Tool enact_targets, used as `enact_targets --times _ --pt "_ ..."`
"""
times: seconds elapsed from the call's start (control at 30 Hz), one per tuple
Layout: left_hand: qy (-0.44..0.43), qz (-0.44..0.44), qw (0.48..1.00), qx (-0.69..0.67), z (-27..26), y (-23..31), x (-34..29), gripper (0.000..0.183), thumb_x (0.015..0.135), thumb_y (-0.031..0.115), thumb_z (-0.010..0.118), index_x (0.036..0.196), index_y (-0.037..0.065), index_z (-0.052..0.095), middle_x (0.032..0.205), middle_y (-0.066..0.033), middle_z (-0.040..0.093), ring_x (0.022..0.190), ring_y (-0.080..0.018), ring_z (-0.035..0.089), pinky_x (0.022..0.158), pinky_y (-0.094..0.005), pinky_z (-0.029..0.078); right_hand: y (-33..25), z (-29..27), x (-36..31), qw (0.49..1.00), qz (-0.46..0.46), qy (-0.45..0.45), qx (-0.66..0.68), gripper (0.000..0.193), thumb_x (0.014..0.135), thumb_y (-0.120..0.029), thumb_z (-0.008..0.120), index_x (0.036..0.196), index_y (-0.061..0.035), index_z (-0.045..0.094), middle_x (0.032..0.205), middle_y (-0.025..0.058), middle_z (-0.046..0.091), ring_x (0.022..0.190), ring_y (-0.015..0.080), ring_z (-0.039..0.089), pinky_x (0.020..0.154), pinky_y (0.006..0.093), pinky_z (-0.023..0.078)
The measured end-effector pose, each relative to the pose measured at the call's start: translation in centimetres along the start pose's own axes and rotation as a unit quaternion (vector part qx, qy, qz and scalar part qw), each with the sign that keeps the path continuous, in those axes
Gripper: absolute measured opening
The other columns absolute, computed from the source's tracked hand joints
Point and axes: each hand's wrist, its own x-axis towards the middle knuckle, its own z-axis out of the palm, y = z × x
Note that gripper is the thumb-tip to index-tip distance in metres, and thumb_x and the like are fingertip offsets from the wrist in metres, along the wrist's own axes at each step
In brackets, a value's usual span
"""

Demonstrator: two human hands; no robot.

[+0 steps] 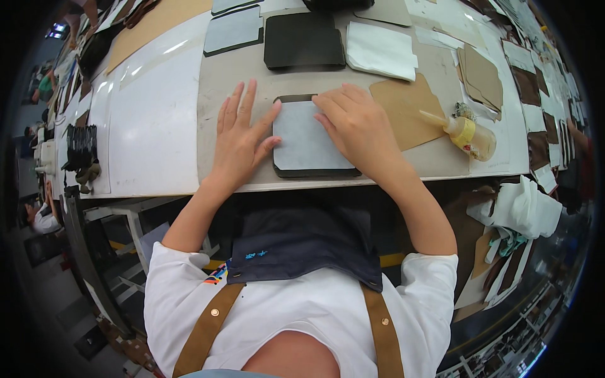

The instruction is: The person applies glue from a squeeze bottle onto dark rectangular pads and then places white fabric squares on top. They press the fabric down to adhere it to the pads and move the finished units to a stack on the table. The process is repeated for multiple pads in a continuous assembly loop.

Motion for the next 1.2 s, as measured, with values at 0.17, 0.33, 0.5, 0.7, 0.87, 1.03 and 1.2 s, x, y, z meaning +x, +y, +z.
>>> enact_targets --times 0.17,0.33,0.5,0.7,0.87,1.03,1.2 --pt "0.022 -0.074 0.997 0.006 0.0 -0.7 -0.6 0.06 0.094 0.031 0.069 0.148 0.01 0.053 0.164 -0.0213 0.028 0.152 -0.0431 0.022 0.12 -0.0558 0.021 0.3 1.3 1.7 0.999 -0.021 0.018 -0.044 0.029 0.083 -0.01 0.074 0.11 -0.003 0.067 0.115 0.0104 0.065 0.11 0.0298 0.06 0.108 0.0436 0.043" --pt "0.017 -0.085 0.995 -0.053 -0.3 -0.6 -1.2 0.058 0.095 0.028 0.069 0.147 0.009 0.053 0.16 -0.0206 0.034 0.151 -0.0427 0.024 0.12 -0.055 0.022 0.4 2.0 1.7 0.997 -0.035 0.023 -0.059 0.025 0.083 -0.01 0.075 0.107 -0.0059 0.067 0.115 0.0094 0.065 0.111 0.0287 0.06 0.112 0.0464 0.04" --pt "0.063 -0.109 0.974 -0.188 0.2 0.7 0.2 0.041 0.092 0.024 0.073 0.127 0.006 0.063 0.14 -0.0141 0.055 0.137 -0.0363 0.042 0.113 -0.0486 0.031 0.3 1.6 2.1 0.999 -0.002 0.031 0.042 0.016 0.084 -0.008 0.075 0.097 -0.0073 0.066 0.112 0.0071 0.065 0.11 0.0267 0.06 0.111 0.0466 0.039" --pt "0.107 -0.238 0.913 -0.313 -2.1 -1.0 1.9 0.022 0.092 0.021 0.076 0.093 0.001 0.068 0.092 -0.0031 0.07 0.091 -0.0162 0.062 0.088 -0.0314 0.046 -0.5 -1.2 1.8 0.986 0.043 0.145 0.077 0.022 0.086 -0.008 0.074 0.106 -0.0067 0.066 0.118 0.0074 0.066 0.114 0.0282 0.059 0.112 0.0471 0.035" --pt "0.12 -0.334 0.864 -0.357 -4.4 -10.0 2.9 0.022 0.098 0.022 0.071 0.095 0.0 0.07 0.084 0.0024 0.066 0.081 -0.0059 0.057 0.077 -0.0236 0.047 1.1 -2.9 -2.0 0.974 0.121 0.186 0.041 0.027 0.089 -0.008 0.071 0.116 -0.0059 0.066 0.126 0.0102 0.065 0.123 0.0307 0.056 0.114 0.0454 0.033" --pt "0.047 -0.401 0.87 -0.283 -1.7 -14.6 3.0 0.025 0.094 0.03 0.073 0.1 0.005 0.072 0.086 -0.0003 0.069 0.081 -0.011 0.058 0.076 -0.0283 0.044 2.5 -4.5 -5.7 0.951 0.218 0.22 0.013 0.027 0.094 -0.008 0.067 0.12 -0.0042 0.065 0.131 0.0122 0.063 0.126 0.0305 0.054 0.114 0.0422 0.033" --pt "0.134 -0.266 0.954 0.024 0.5 -15.3 2.1 0.021 0.089 0.028 0.075 0.102 0.012 0.072 0.098 -0.0011 0.069 0.102 -0.0223 0.058 0.093 -0.0402 0.039 7.0 -8.1 -11.4 0.883 0.29 0.306 -0.206 0.037 0.098 -0.017 0.066 0.133 -0.0042 0.061 0.135 0.0144 0.061 0.128 0.0326 0.053 0.113 0.0425 0.035"
